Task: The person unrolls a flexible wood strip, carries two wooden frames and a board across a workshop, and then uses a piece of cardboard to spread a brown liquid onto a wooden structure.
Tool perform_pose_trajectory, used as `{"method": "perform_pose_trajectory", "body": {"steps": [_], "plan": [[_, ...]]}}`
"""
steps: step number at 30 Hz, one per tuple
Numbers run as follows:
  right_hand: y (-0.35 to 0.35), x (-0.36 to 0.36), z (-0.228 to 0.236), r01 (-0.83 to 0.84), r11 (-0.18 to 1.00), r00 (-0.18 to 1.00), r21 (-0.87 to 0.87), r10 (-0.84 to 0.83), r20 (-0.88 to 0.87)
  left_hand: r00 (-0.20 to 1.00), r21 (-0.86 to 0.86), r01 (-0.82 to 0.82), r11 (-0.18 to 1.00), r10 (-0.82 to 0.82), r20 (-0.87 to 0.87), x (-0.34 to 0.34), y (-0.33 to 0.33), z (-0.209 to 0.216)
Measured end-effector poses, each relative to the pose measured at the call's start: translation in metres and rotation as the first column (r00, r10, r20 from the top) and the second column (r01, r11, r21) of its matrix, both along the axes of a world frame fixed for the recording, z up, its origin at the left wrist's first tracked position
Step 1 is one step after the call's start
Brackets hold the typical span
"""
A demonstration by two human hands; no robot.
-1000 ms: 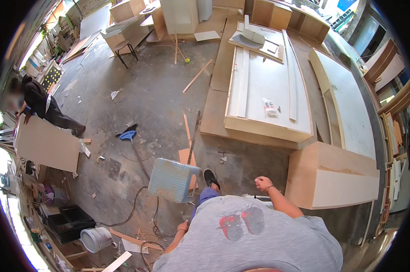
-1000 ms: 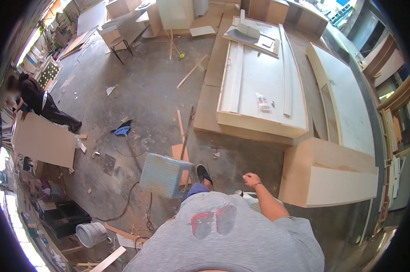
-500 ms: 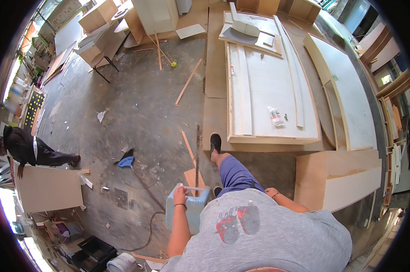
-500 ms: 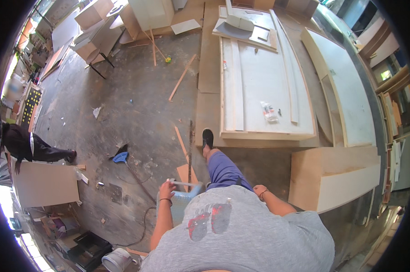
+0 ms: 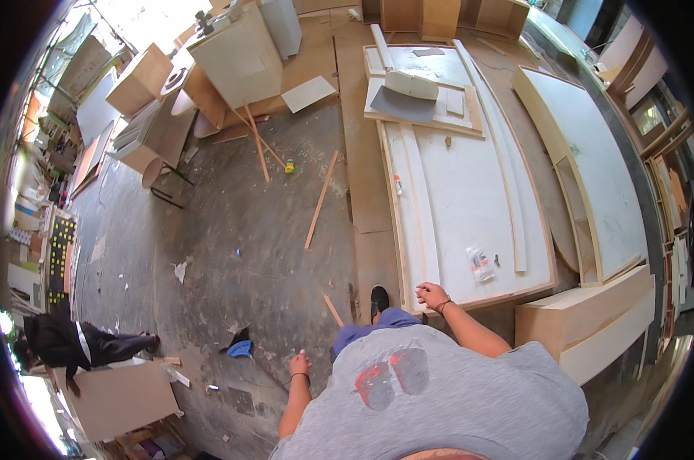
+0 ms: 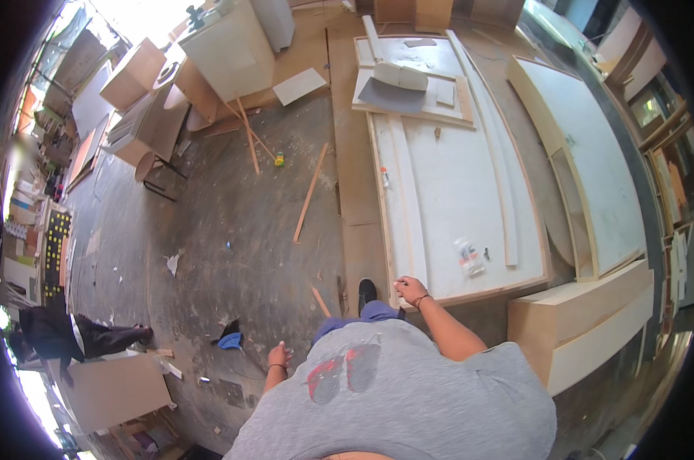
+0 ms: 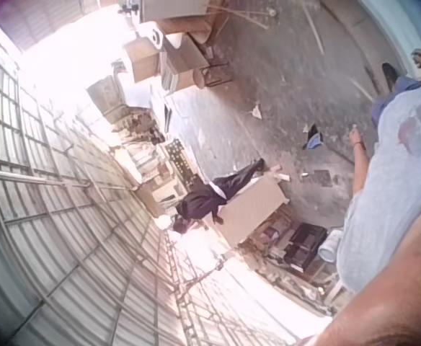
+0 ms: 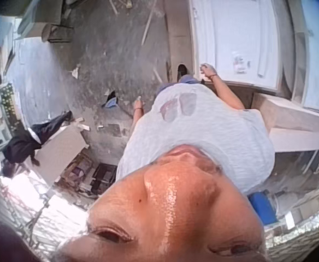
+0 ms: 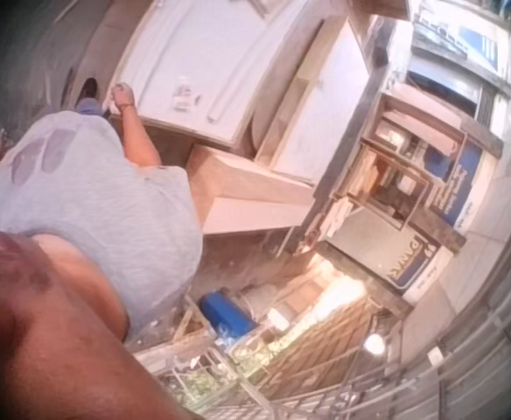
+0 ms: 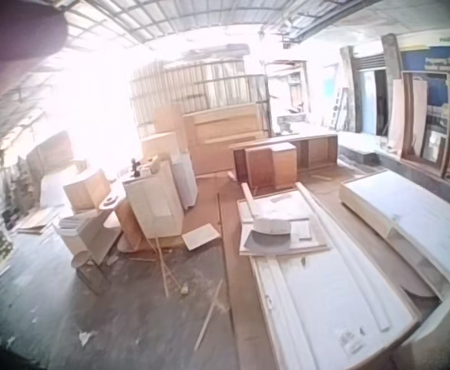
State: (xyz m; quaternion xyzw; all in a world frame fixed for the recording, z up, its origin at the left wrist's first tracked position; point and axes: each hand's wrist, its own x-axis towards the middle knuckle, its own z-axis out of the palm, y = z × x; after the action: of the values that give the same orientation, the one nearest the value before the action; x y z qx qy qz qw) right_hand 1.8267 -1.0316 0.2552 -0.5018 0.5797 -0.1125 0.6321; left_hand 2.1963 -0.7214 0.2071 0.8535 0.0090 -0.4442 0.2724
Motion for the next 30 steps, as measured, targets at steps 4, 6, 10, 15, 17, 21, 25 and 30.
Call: {"method": "perform_pose_trajectory", "body": {"steps": [4,6,10,15,17,21,25,30], "plan": [[-0.057,-0.013,0.003,-0.117,0.991,0.989,-0.068,0.110,-0.097,1.000,0.069,0.005,0.998,-0.004,-0.019,0.031,-0.046,0.014],[-0.082,-0.023,-0.004,-0.132,0.991,0.970,-0.027,0.123,-0.210,0.963,0.138,0.266,0.954,-0.269,0.006,0.036,-0.055,-0.002],[-0.127,-0.038,-0.033,-0.130,0.990,0.908,0.064,0.144,-0.394,0.754,0.187,0.644,0.742,-0.657,0.009,0.026,-0.117,-0.031],[-0.201,-0.020,-0.055,-0.251,0.959,0.838,0.132,0.283,-0.467,0.666,0.136,0.742,0.657,-0.746,-0.031,0.053,-0.237,-0.042],[-0.225,-0.018,-0.068,-0.484,0.874,0.760,-0.043,0.396,-0.515,0.736,0.090,0.677,0.730,-0.674,-0.065,0.078,-0.300,-0.034],[-0.311,0.024,-0.062,-0.224,0.945,0.912,-0.238,0.118,-0.392,0.923,-0.033,0.367,0.930,-0.368,-0.107,0.143,-0.430,0.003],[-0.368,0.091,0.008,0.220,0.973,0.950,-0.062,-0.229,-0.211,0.983,-0.221,0.177,0.959,-0.183,-0.009,0.218,-0.532,0.015],[-0.384,0.093,-0.057,-0.132,0.985,0.928,-0.111,0.084,-0.362,0.982,-0.335,0.190,0.923,-0.186,0.043,0.225,-0.637,0.059]]}}
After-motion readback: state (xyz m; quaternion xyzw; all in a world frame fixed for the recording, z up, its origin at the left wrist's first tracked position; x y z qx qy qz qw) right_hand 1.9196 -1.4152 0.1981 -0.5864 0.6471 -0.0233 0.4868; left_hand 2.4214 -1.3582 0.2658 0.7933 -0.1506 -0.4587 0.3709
